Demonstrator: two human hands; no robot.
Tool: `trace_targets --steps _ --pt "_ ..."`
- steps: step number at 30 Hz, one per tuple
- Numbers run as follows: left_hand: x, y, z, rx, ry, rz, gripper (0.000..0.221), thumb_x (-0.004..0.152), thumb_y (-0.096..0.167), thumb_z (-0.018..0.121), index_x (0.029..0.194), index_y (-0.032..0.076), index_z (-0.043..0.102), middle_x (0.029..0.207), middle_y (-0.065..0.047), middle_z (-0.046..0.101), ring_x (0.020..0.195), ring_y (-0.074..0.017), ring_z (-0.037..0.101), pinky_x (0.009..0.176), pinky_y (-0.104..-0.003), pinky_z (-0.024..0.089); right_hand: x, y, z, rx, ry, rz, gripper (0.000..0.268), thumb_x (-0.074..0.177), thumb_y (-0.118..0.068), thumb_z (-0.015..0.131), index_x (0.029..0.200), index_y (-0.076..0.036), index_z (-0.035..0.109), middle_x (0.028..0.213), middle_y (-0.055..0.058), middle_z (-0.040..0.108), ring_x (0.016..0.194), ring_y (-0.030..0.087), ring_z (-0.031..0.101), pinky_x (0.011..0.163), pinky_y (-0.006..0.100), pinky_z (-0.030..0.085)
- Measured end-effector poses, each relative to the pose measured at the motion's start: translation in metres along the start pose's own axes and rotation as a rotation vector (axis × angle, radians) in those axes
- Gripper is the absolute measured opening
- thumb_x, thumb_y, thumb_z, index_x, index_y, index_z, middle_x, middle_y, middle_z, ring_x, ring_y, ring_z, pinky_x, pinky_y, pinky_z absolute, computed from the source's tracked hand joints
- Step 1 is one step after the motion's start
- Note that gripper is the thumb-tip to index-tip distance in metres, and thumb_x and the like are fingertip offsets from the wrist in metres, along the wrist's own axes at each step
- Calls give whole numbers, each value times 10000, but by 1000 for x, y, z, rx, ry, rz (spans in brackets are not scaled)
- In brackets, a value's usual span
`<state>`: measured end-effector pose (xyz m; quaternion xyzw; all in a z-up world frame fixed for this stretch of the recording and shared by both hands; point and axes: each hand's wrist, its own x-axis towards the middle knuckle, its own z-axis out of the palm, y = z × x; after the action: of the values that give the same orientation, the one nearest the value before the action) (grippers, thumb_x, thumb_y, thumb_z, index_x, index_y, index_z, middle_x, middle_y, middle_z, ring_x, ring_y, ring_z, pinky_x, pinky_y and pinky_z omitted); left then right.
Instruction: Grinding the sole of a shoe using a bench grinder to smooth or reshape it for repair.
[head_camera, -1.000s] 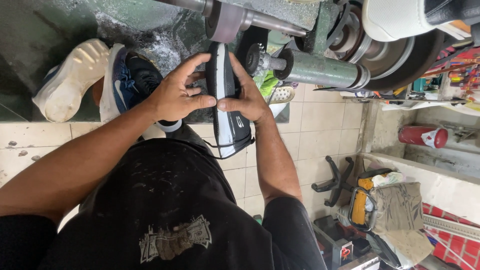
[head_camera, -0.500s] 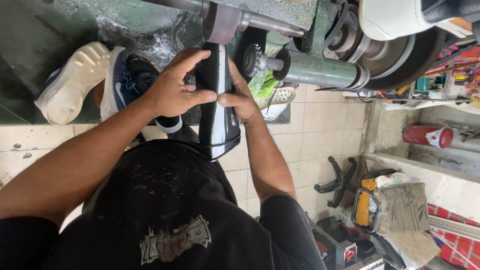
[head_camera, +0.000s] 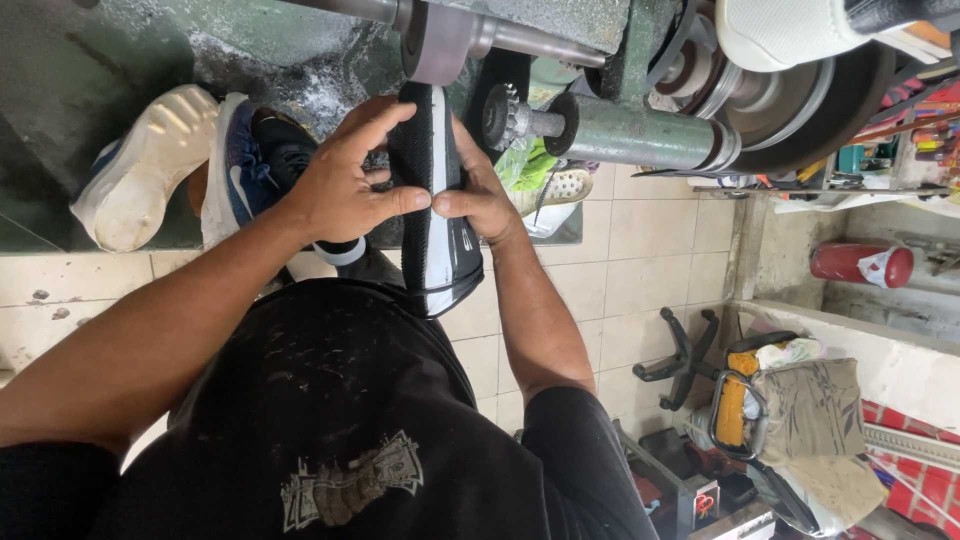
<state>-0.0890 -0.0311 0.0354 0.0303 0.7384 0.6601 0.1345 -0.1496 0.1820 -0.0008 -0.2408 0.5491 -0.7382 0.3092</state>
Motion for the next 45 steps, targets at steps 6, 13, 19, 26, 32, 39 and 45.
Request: trace_targets --steps 6,13,19,26,32,39,45 --pt "-6 -5 5 -57 1 54 830 874 241 774 1562 153 318 1601 -167 341 1441 -390 409 1105 -519 512 -3 -3 -6 -124 -46 -20 1004 868 -362 837 1658 -118 268 1652 110 408 1515 261 442 1304 458 364" --pt "-10 -3 9 -114 10 49 849 877 239 772 1569 146 289 1609 -218 310 1489 -431 341 1136 -588 456 -3 -15 -9 -154 -92 19 988 877 -312 837 1656 -111 263 1664 112 389 1526 269 437 1301 451 372" --pt "-3 -5 7 -92 6 69 824 884 228 772 1564 142 314 1604 -157 318 1449 -370 408 1127 -541 491 -3 -11 -6 -95 -41 34 1008 867 -325 843 1661 -125 254 1655 115 405 1509 272 455 1286 463 393" --pt "4 5 -2 -86 -51 -53 814 884 240 748 1566 218 305 1657 -163 304 1402 -342 522 1120 -459 498 -1 -1 0 -39 17 6 952 864 -328 823 1632 -104 308 1524 141 519 1367 279 558 1192 437 458" --pt "11 5 -8 -29 -52 -75 803 883 289 729 1569 202 321 1645 -140 330 1467 -284 430 1081 -419 531 0 10 1 68 68 14 874 865 -315 823 1586 -99 379 1400 117 602 1266 246 607 1120 402 483" --pt "3 6 -5 -55 -56 -46 792 876 222 747 1548 207 326 1605 -160 368 1364 -341 545 1071 -453 553 1 -5 3 -4 0 23 941 867 -319 828 1626 -116 311 1484 155 545 1332 293 583 1157 450 490" --pt "-4 -8 0 -118 -9 92 786 873 138 772 1527 135 337 1579 -158 352 1434 -390 448 1085 -553 539 0 -12 -1 -128 -48 31 978 870 -318 831 1650 -134 271 1582 121 475 1420 281 528 1217 453 452"
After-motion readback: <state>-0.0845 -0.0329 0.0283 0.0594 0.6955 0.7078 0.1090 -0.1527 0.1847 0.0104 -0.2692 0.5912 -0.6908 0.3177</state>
